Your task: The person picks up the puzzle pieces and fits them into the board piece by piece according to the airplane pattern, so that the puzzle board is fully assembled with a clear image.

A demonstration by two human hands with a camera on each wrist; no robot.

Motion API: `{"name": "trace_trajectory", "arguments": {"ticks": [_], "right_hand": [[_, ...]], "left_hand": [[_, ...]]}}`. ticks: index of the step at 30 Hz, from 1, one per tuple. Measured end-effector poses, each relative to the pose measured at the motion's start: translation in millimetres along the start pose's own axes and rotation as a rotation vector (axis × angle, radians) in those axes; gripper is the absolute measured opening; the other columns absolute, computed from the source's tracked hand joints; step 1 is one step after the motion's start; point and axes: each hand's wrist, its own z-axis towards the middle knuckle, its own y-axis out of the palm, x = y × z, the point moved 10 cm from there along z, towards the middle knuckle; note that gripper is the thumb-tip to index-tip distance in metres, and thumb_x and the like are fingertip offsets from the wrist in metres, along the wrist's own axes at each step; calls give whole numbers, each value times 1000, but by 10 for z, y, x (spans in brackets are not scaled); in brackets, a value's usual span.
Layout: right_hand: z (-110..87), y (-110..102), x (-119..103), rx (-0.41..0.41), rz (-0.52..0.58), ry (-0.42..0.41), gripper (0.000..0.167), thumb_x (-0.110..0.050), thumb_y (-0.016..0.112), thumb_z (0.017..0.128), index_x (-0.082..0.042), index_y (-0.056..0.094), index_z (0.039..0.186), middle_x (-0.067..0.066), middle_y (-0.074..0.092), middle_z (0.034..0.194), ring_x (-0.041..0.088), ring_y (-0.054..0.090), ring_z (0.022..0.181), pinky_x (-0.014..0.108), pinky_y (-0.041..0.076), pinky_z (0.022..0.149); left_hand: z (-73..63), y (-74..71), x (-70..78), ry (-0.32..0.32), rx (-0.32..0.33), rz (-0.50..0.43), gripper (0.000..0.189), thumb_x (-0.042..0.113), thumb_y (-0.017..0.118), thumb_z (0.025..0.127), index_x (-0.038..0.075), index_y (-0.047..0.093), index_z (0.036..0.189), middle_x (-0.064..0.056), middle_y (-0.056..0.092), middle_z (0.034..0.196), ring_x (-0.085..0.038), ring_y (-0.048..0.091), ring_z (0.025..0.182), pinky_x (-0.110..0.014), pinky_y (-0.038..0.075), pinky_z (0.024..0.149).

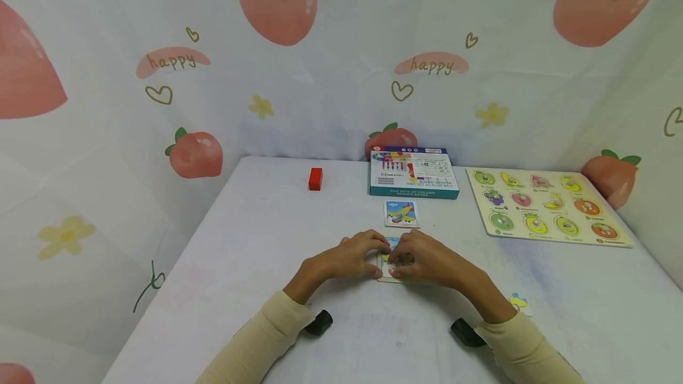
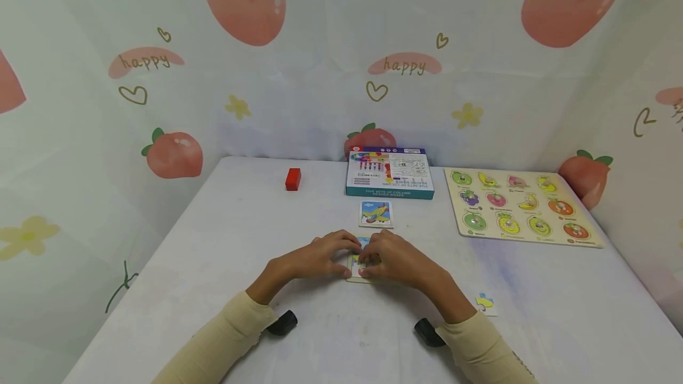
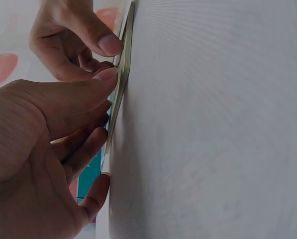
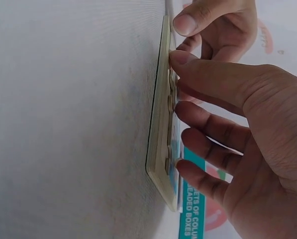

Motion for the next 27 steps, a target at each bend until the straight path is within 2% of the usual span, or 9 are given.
{"name": "trace_trajectory", "arguments": {"ticks": [11,18,22,27], "right_hand": [[-9,-9,-20,32,-28,-14,18,-28,87,89,-18,84,103,-11,70,98,13,58,102,43,53,95],[-45,-2,12,27,7,-11,21,-29,86,91,-18,83,109,-12,70,102,13,57,105,42,52,96],[-125,-39,64,27,18,13,26,-27,85,92,-16,81,115,-11,71,106,15,58,108,43,52,97],[-296,-129,143,42,-27,32,29,-30,84,92,-16,80,117,-9,70,109,17,58,109,45,53,99]], "left_hand": [[3,-7,24,-15,21,-8,42,26,78,98,16,68,137,1,56,147,-19,47,144,-46,38,107],[32,-20,34,-45,41,27,40,33,78,97,18,69,133,1,58,142,-18,50,139,-45,40,106],[72,-33,49,-60,62,64,40,39,81,95,18,70,127,2,59,137,-17,51,132,-43,42,103],[105,-47,102,-80,85,137,39,42,85,90,19,71,118,1,59,134,-18,52,126,-41,44,99]]}}
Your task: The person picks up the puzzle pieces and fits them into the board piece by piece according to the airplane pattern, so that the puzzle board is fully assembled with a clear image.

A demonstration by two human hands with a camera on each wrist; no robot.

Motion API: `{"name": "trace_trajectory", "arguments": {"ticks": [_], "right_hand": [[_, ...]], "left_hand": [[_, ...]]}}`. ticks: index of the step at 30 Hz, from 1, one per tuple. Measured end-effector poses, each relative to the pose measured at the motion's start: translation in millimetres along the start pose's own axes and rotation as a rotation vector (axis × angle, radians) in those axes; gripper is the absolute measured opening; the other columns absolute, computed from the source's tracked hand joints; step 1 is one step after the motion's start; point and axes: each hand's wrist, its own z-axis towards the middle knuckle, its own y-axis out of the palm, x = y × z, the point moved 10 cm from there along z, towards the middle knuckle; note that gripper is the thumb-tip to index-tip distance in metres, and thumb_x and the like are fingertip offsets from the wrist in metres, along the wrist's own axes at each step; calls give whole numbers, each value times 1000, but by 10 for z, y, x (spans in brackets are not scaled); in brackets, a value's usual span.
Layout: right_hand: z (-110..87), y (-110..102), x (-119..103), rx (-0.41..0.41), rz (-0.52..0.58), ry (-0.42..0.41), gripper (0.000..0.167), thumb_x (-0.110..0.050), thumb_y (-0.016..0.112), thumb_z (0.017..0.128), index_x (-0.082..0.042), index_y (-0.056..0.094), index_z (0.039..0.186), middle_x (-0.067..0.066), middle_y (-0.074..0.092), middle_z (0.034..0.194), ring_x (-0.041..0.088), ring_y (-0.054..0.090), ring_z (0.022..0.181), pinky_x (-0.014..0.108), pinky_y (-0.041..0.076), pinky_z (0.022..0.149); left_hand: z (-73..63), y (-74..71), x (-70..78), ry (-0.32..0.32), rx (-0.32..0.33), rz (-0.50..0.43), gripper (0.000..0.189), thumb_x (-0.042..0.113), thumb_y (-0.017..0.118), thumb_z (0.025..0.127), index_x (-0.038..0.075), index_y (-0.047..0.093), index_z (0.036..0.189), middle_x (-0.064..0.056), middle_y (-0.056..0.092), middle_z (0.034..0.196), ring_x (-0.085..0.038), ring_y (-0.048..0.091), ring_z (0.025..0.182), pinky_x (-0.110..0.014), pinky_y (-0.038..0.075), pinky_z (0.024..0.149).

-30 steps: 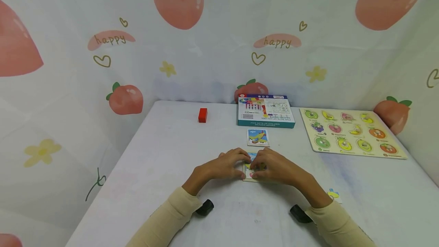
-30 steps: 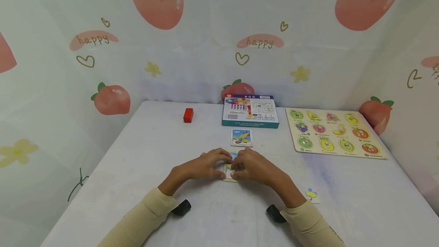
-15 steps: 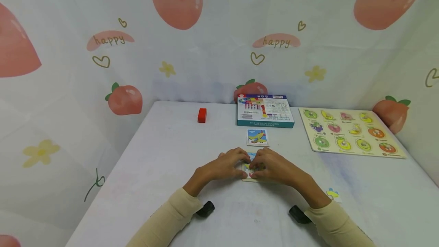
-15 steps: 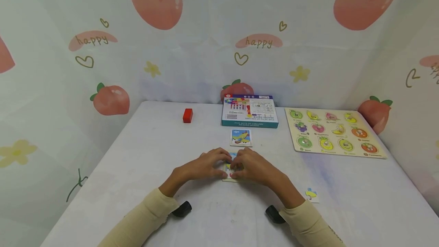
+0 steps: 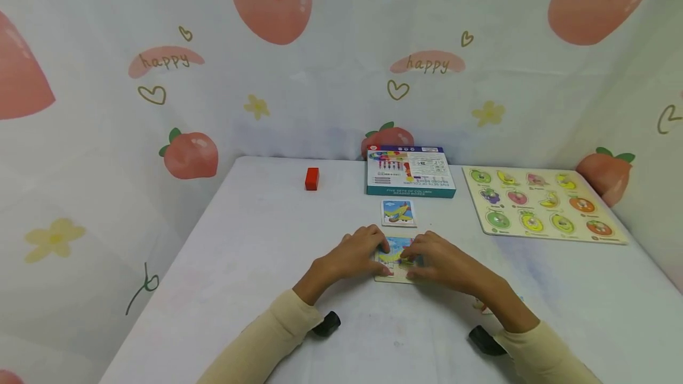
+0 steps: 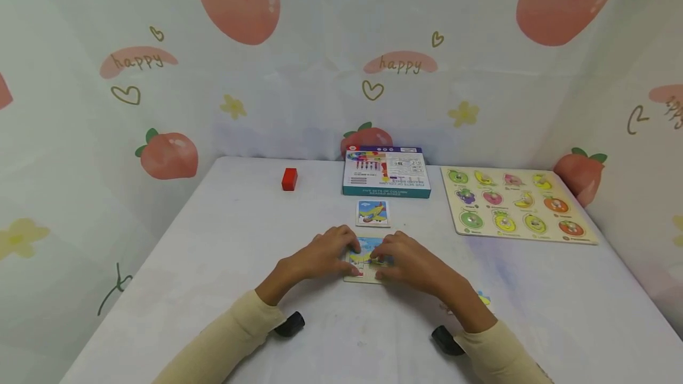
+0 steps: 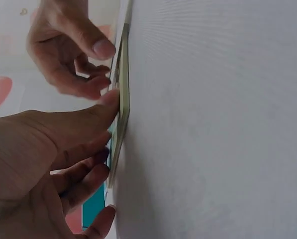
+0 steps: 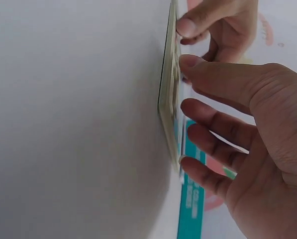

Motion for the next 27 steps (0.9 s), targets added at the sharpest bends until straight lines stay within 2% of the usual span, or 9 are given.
{"name": "trace_trajectory", "arguments": {"ticks": [5,14,19,27], "right_hand": [[-231,-105,125,33,-38,15,29,-30,83,92,-17,80,117,-8,71,112,18,60,111,46,54,99],[-692,-249,431,67,-50,158,30,-36,85,89,-24,80,116,-16,69,111,13,58,109,39,55,94],[-914,-320,553,76,-41,189,33,-41,87,87,-24,80,115,-18,69,110,11,57,107,35,54,91],[-1167,-343,681,69,-67,186,32,-42,89,82,-28,81,109,-20,69,109,8,56,105,34,51,90]], "left_hand": [[-11,-11,29,-13,6,-2,34,38,86,90,20,72,115,1,59,133,-19,51,126,-40,44,98],[-16,-2,18,-15,16,-40,32,37,87,89,22,74,114,1,59,135,-19,50,127,-41,42,99],[-11,0,14,-4,13,-54,32,36,87,89,21,75,115,0,59,135,-20,50,128,-43,41,99],[1,22,-5,-6,8,-49,33,35,87,90,20,76,118,-1,59,136,-21,50,129,-41,41,98]]}}
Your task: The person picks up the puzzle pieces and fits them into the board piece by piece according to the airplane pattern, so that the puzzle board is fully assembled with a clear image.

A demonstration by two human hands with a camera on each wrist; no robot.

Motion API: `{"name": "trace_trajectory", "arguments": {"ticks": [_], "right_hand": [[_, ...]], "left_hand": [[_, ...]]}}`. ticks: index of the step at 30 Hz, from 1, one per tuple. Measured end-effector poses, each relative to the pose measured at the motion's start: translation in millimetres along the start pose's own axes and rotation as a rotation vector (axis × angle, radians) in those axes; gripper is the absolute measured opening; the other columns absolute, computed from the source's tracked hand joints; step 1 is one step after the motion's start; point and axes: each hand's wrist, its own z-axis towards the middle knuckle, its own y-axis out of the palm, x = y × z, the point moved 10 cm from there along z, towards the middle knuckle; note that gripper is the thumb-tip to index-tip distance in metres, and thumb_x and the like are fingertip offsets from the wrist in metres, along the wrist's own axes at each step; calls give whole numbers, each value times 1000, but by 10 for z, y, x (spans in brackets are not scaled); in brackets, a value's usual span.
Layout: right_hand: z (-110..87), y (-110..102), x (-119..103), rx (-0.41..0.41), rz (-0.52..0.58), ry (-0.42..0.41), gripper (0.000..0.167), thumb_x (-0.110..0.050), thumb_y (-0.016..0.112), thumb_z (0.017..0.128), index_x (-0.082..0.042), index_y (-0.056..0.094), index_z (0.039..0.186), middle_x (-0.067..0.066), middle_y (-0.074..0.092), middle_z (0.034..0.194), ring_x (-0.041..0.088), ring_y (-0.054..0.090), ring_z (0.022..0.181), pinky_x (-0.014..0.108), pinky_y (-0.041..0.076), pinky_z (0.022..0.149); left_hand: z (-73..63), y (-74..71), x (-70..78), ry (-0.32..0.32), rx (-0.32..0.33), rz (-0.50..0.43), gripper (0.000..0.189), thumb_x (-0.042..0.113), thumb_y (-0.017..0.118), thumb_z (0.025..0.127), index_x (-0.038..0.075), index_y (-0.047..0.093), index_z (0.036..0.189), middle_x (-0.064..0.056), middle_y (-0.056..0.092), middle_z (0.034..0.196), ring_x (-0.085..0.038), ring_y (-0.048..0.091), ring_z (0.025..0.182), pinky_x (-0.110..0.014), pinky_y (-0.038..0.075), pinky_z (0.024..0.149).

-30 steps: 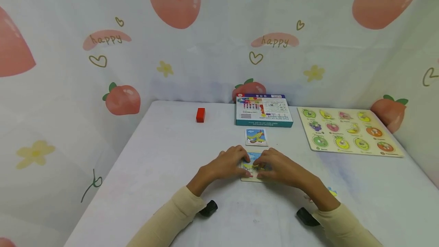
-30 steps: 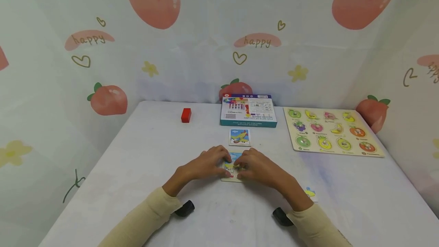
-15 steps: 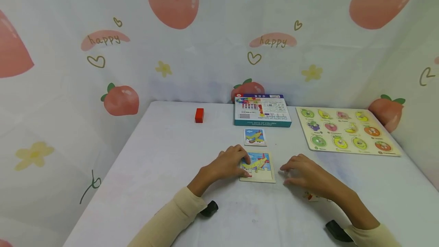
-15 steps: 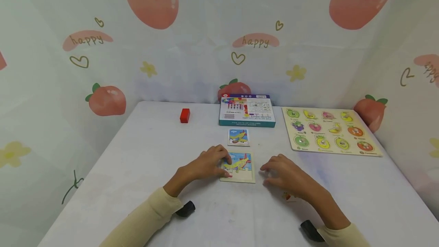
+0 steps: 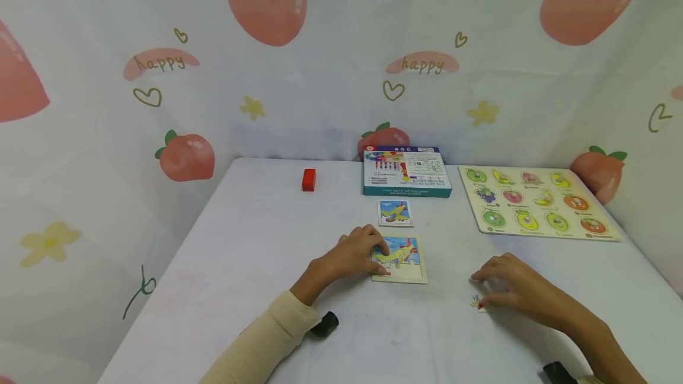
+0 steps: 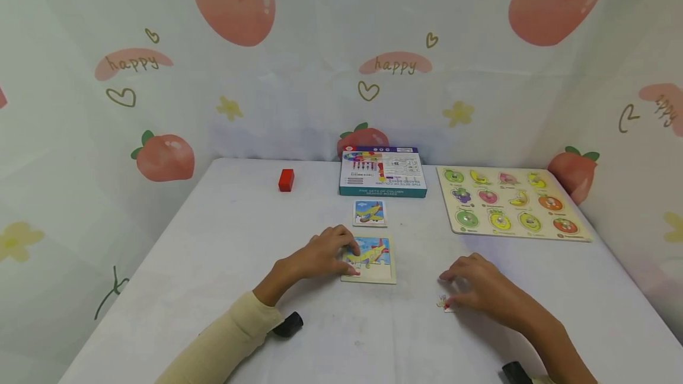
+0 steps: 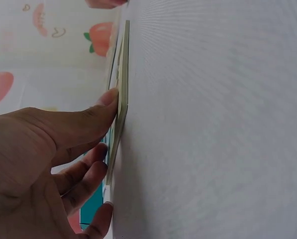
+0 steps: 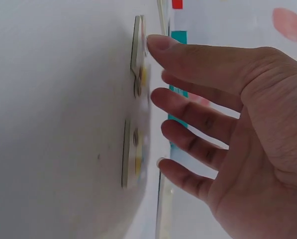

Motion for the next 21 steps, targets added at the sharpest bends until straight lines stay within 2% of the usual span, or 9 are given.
{"name": "trace_trajectory", "arguments": {"ticks": [10,21], "right_hand": [[-150,18,97,-29,-9,16,23,-48,87,82,-37,79,100,-23,64,106,7,53,104,34,50,89],[-192,39,124,-22,-42,58,19,-45,89,81,-36,78,93,-24,62,100,4,52,99,33,51,86]], "left_hand": [[-8,-1,4,1,-5,16,33,37,86,91,22,75,118,1,58,136,-19,49,129,-42,41,100],[2,6,-8,-1,-6,10,35,37,86,91,21,76,120,1,57,137,-19,49,130,-41,41,101]]}}
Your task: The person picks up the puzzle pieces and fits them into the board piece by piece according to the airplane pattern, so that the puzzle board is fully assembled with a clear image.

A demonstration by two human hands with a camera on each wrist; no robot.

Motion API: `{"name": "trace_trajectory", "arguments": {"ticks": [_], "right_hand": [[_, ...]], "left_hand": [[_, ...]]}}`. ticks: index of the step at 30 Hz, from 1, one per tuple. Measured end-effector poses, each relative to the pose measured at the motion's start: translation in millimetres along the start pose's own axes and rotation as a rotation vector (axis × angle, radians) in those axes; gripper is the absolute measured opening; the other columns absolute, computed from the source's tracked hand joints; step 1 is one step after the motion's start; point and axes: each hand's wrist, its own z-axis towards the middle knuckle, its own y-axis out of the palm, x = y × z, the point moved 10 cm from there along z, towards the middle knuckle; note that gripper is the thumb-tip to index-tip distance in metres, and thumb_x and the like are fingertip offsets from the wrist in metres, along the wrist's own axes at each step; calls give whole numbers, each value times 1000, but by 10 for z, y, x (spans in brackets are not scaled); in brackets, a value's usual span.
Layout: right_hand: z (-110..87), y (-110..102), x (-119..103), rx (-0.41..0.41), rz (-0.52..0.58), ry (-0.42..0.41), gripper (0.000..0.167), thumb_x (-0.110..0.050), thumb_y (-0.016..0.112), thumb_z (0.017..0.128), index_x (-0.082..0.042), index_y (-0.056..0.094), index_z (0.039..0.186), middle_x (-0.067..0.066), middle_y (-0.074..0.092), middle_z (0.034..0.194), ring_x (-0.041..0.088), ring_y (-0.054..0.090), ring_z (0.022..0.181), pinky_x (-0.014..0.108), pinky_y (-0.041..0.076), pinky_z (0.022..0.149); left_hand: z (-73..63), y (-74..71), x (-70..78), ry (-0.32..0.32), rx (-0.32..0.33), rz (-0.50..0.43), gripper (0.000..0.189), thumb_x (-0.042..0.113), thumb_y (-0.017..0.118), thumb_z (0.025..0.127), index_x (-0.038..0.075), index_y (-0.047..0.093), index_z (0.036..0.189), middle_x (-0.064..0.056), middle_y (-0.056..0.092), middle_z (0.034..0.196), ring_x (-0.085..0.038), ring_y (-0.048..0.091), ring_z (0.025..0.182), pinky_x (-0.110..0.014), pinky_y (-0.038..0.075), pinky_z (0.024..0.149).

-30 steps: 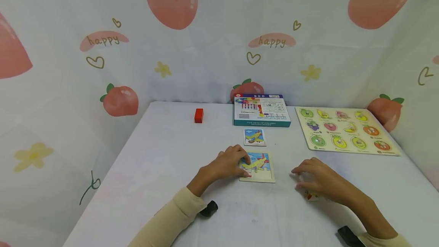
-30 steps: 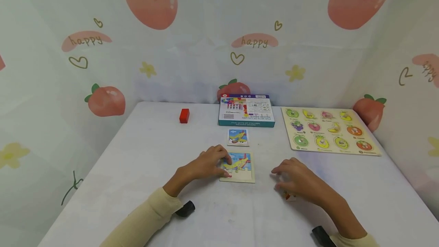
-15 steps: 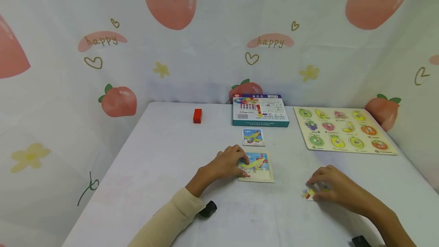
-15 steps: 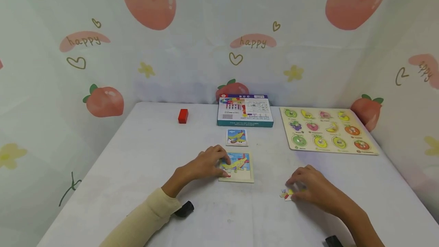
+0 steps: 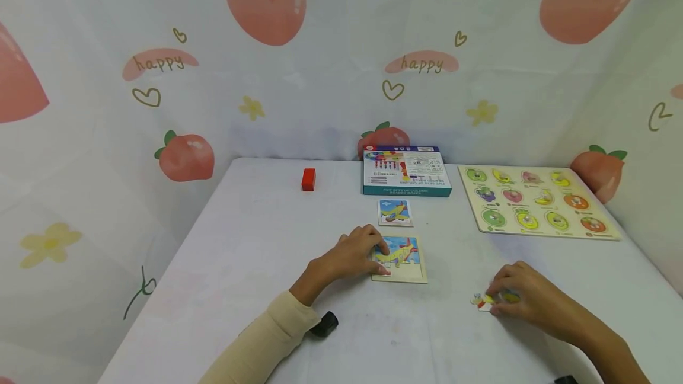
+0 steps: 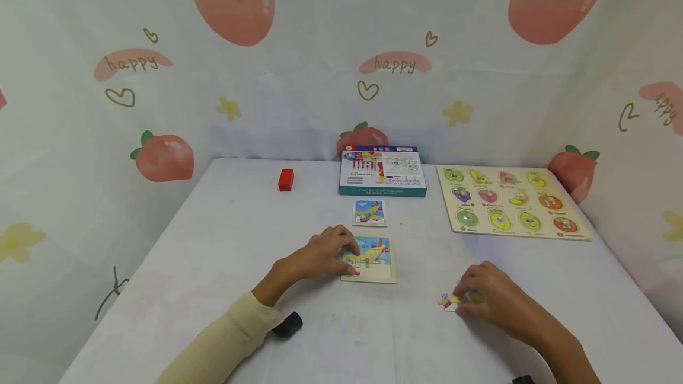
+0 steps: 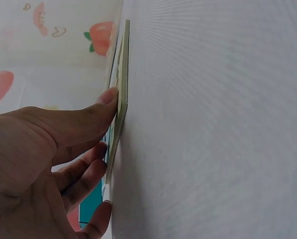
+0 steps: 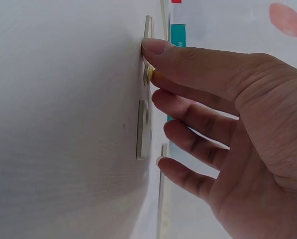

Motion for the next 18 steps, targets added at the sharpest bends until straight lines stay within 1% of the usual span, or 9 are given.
{"name": "trace_trajectory", "arguments": {"ticks": [5,10,13,18], "right_hand": [[-11,17,35,-20,-4,35,19,-47,88,82,-35,79,93,-22,62,99,6,53,99,34,52,86],[-27,25,46,-20,-15,41,20,-48,88,82,-34,79,92,-21,63,98,5,54,98,35,53,86],[-40,22,29,-5,-24,29,20,-48,88,82,-33,79,92,-22,63,97,4,54,97,35,53,85],[-45,-9,-33,44,-39,0,19,-46,89,82,-34,78,92,-24,61,97,4,53,98,35,53,86]], "left_hand": [[1,2,3,3,3,-5,34,36,86,91,21,76,120,1,58,137,-19,49,131,-42,41,101],[4,11,-4,8,4,-7,33,35,86,91,21,76,120,0,58,138,-19,49,131,-42,41,101],[6,14,-9,9,2,-11,33,35,85,92,21,76,120,0,57,138,-19,49,131,-42,41,102],[7,10,-16,4,1,-17,34,35,86,91,21,76,119,0,57,138,-19,49,131,-41,40,101]]}}
